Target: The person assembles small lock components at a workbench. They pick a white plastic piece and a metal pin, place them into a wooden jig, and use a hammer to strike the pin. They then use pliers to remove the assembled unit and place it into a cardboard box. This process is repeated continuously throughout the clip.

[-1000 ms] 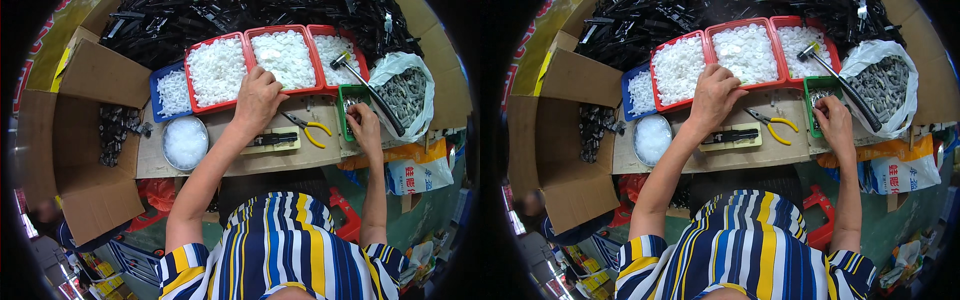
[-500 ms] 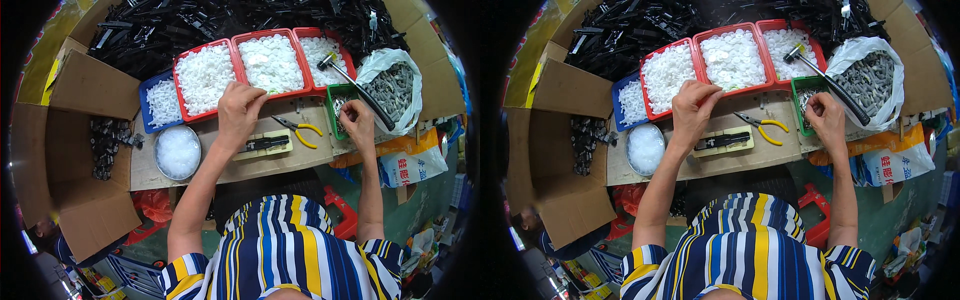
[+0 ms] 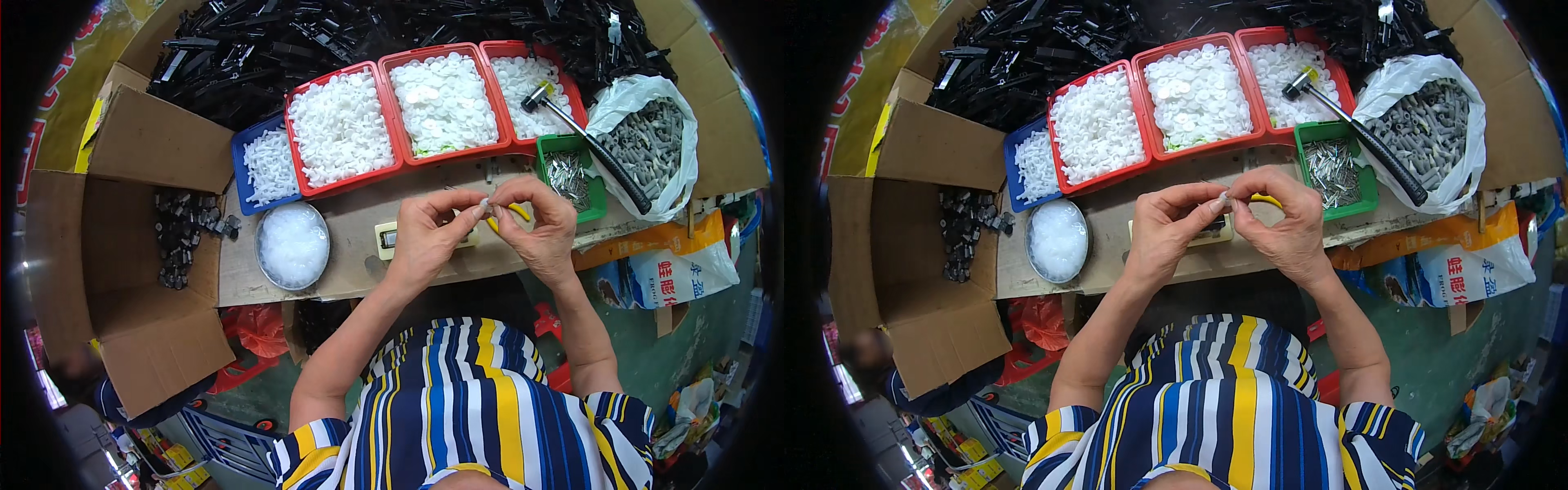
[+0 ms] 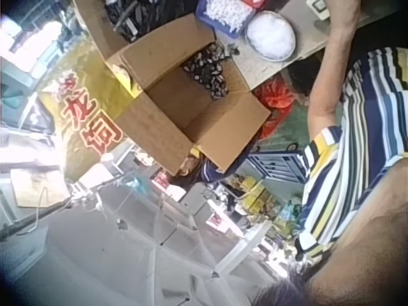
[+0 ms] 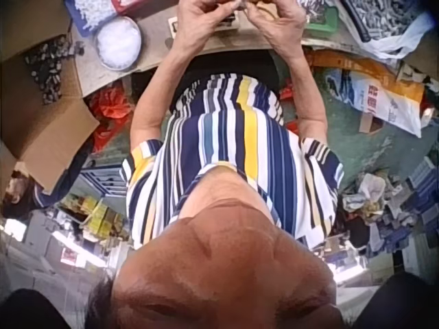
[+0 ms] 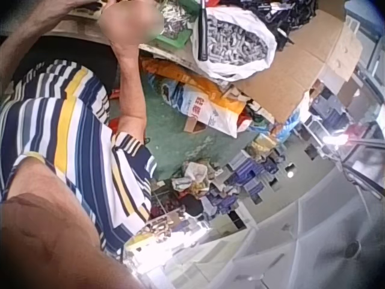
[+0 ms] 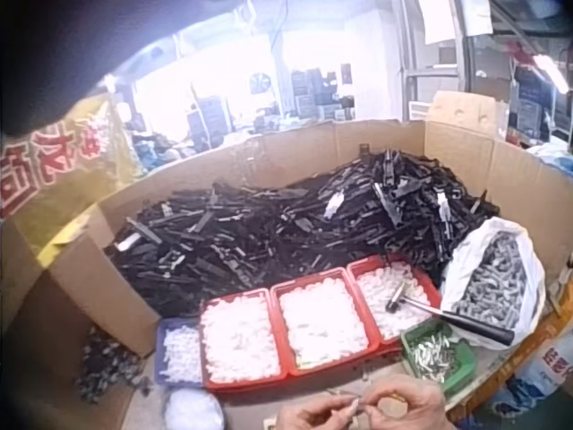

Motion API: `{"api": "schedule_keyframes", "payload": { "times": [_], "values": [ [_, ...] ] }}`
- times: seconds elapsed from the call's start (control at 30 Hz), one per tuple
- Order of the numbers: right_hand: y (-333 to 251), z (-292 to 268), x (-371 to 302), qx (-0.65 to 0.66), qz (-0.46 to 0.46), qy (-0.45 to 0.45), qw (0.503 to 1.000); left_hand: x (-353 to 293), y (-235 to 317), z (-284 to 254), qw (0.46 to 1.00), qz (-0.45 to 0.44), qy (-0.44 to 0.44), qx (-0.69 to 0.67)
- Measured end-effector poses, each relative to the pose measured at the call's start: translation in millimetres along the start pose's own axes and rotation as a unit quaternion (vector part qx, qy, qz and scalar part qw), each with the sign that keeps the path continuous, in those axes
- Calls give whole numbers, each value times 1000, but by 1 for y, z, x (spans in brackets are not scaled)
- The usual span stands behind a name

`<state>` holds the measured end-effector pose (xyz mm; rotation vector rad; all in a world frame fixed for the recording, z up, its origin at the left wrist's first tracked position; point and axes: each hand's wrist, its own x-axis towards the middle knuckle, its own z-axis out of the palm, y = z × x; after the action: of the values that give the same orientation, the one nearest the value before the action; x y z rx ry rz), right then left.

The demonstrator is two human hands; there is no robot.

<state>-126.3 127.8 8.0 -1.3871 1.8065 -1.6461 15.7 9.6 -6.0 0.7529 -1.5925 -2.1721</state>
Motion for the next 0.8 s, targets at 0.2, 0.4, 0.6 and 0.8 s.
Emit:
{"api": "schedule_keyframes", "payload": {
  "times": [0.2, 0.4, 0.6, 0.8],
  "values": [
    [0, 1, -1, -76, -87, 6, 993, -2, -4, 3, 1000, 4, 10, 8],
    [4, 5, -3, -132, -141, 9, 981, -4, -5, 3, 986, 128, 39, 96],
    [1, 7, -3, -31, -4, 6, 1000, -6, -1, -4, 911, 329, 66, 239],
    [-1, 12, 0, -70, -44, -37, 996, -18, 1, -11, 936, 290, 63, 188]
  ]
}}
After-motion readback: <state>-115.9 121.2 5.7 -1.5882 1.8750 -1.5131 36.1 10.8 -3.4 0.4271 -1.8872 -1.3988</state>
